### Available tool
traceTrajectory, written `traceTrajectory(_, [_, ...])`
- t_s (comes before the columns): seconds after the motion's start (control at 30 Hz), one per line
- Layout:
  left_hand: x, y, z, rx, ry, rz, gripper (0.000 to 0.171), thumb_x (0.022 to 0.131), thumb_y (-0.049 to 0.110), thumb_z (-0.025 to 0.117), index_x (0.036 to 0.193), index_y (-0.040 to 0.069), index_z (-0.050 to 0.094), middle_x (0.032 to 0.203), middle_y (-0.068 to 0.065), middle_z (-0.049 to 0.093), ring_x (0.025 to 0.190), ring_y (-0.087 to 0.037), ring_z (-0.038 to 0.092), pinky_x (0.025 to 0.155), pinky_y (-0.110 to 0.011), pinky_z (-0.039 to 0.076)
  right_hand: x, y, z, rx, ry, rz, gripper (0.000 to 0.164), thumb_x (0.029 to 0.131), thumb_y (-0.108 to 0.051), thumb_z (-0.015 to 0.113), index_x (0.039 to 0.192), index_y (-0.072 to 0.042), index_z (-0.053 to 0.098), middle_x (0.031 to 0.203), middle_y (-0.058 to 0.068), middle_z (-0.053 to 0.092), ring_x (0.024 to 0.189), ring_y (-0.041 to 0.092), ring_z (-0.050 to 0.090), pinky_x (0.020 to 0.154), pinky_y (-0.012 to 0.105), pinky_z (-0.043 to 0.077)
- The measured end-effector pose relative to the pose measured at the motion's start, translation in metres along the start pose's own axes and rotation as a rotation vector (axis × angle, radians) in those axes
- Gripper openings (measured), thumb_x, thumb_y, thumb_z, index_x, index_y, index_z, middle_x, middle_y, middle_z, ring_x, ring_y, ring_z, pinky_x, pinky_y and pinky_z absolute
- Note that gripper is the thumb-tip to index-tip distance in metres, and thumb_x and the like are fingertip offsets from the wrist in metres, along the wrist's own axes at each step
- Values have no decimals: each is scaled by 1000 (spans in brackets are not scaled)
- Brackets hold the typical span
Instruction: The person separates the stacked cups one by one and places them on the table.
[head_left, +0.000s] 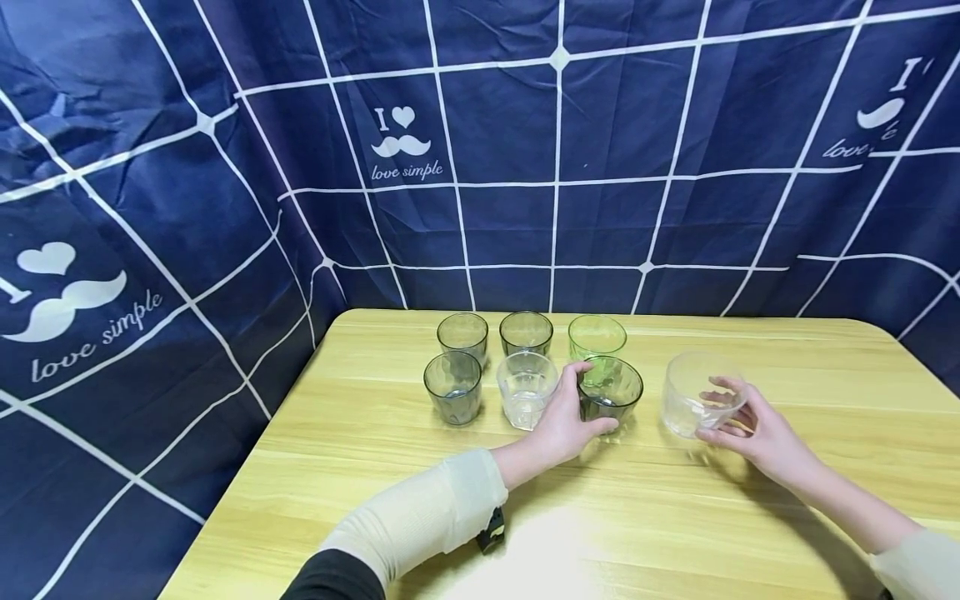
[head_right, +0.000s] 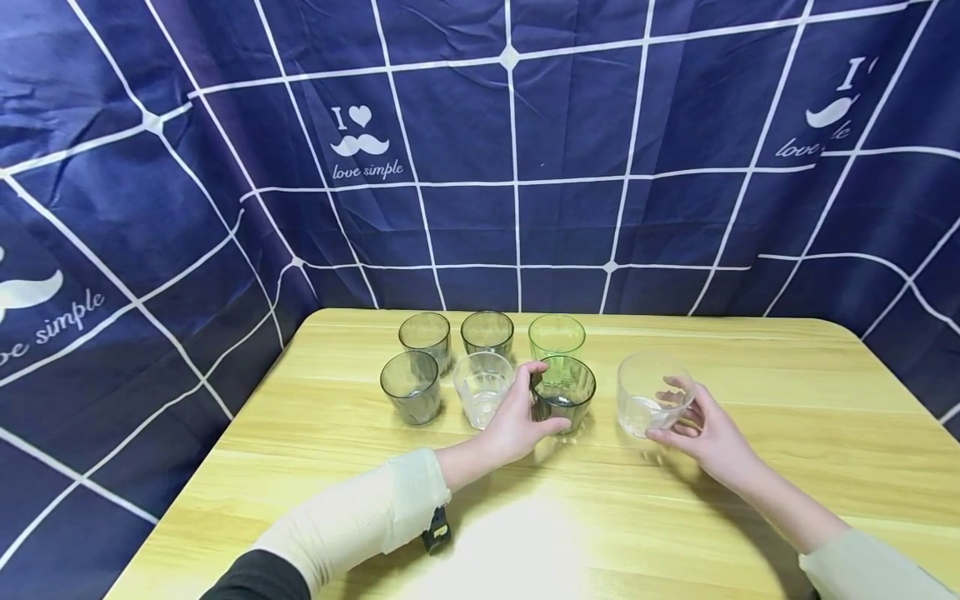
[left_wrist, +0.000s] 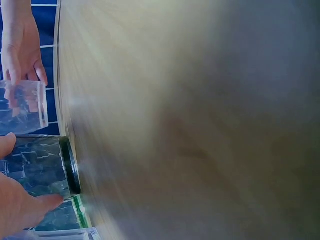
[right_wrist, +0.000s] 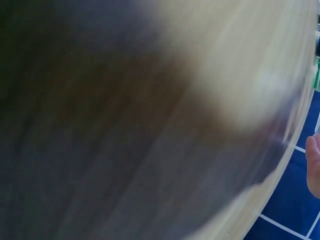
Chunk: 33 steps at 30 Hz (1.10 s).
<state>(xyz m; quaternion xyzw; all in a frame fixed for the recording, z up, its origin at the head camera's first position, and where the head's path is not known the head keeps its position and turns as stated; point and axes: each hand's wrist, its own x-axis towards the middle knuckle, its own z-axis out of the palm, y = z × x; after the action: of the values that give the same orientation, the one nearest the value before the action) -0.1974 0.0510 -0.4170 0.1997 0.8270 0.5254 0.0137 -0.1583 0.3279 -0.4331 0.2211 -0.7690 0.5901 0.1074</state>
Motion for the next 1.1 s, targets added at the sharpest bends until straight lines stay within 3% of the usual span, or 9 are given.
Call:
traceTrajectory(0.27, [0, -1, 2, -5, 0, -13, 76, 79, 14, 82, 139, 18, 35, 139, -11, 47, 129, -20, 44, 107, -29, 34, 0, 11, 1, -48, -36, 18, 74, 75, 24, 65, 133, -15, 42, 116, -19, 59, 101, -5, 58, 83, 9, 46])
traceTrajectory(0.47, [0, -2, 2, -3, -1, -14, 76, 79, 15, 82, 139, 18, 35, 140, -11, 47, 130, -18, 43, 108, -29, 34, -2, 13, 2, -119, -33, 57, 65, 78, 19, 67, 133, 7, 35, 114, -22, 58, 101, -9, 55, 85, 7, 43])
traceTrajectory(0.53, [0, -1, 2, -5, -2, -12, 77, 79, 14, 82, 139, 17, 35, 140, -11, 47, 130, -19, 43, 108, -29, 33, -2, 13, 2, -128, -36, 74, 65, 79, 17, 68, 132, 10, 32, 114, -22, 57, 101, -9, 55, 85, 6, 42])
traceTrajectory(0.8, [0, -2, 0, -7, -4, 3, 76, 79, 14, 82, 139, 16, 34, 139, -12, 47, 129, -23, 45, 108, -30, 33, -1, 14, 2, -93, -44, 88, 66, 79, 17, 68, 133, -3, 36, 115, -21, 57, 104, -9, 54, 86, 6, 40])
traceTrajectory(1.1, [1, -3, 0, 2, 1, -26, 76, 79, 14, 82, 139, 17, 35, 141, -10, 46, 130, -17, 42, 108, -30, 33, 2, 18, 3, -67, -38, 73, 67, 77, 20, 67, 133, -1, 36, 116, -21, 57, 104, -9, 54, 86, 6, 41])
